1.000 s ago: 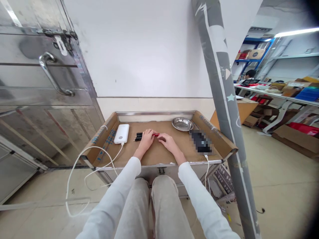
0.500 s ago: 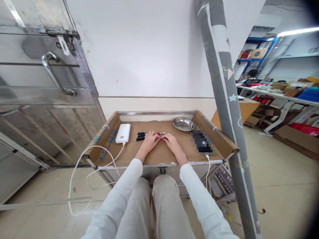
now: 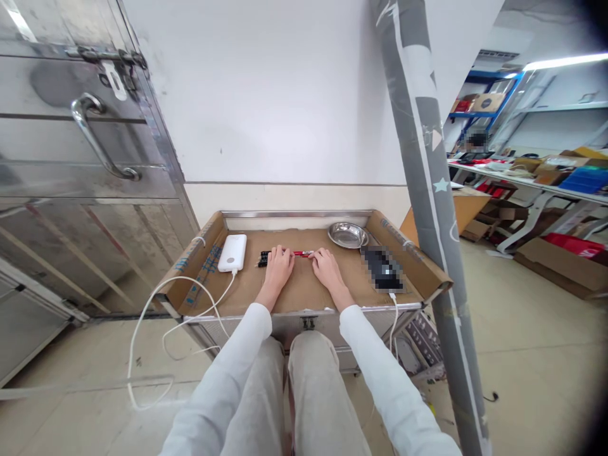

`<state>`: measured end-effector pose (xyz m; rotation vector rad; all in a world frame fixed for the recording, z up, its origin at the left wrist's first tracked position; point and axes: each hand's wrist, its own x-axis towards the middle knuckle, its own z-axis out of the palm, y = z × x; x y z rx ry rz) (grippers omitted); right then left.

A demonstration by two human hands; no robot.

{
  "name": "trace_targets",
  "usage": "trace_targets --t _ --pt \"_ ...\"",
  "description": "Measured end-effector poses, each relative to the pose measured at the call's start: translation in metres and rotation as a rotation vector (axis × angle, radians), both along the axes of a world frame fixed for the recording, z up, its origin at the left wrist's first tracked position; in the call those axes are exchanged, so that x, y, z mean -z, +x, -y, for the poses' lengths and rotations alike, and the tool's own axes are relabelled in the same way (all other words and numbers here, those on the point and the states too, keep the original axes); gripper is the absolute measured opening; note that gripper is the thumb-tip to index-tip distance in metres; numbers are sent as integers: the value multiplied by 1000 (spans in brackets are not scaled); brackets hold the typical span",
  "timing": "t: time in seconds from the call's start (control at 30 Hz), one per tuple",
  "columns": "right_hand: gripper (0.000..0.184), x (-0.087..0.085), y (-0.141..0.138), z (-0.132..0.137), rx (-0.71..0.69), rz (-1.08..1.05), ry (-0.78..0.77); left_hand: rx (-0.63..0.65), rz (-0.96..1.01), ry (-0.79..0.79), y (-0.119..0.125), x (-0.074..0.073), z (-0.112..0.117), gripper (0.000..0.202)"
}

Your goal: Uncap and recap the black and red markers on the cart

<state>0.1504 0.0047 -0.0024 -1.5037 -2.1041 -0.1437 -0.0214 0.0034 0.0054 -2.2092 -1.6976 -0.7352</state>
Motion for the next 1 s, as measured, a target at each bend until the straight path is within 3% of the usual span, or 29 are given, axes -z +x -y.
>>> trace_targets --t 0.17,0.23,0.43,0.7,0.9,1.0 --pt "25 1 -1 3 0 -10 -40 -286 47 4 -5 2 16 23" --pt "25 2 -1 3 1 -12 -42 -312 29 -3 -6 3 18 21" --pt "25 3 -2 4 -30 -61 -8 -189 55 18 -6 7 17 17" --pt "34 -4 -6 11 -300 -200 3 11 10 33 -9 14 12 25" --pt "27 -3 -7 8 -377 -234 17 257 70 -4 -6 7 10 26" --pt "22 -1 -4 4 -371 -241 16 285 121 -23 -5 3 11 23"
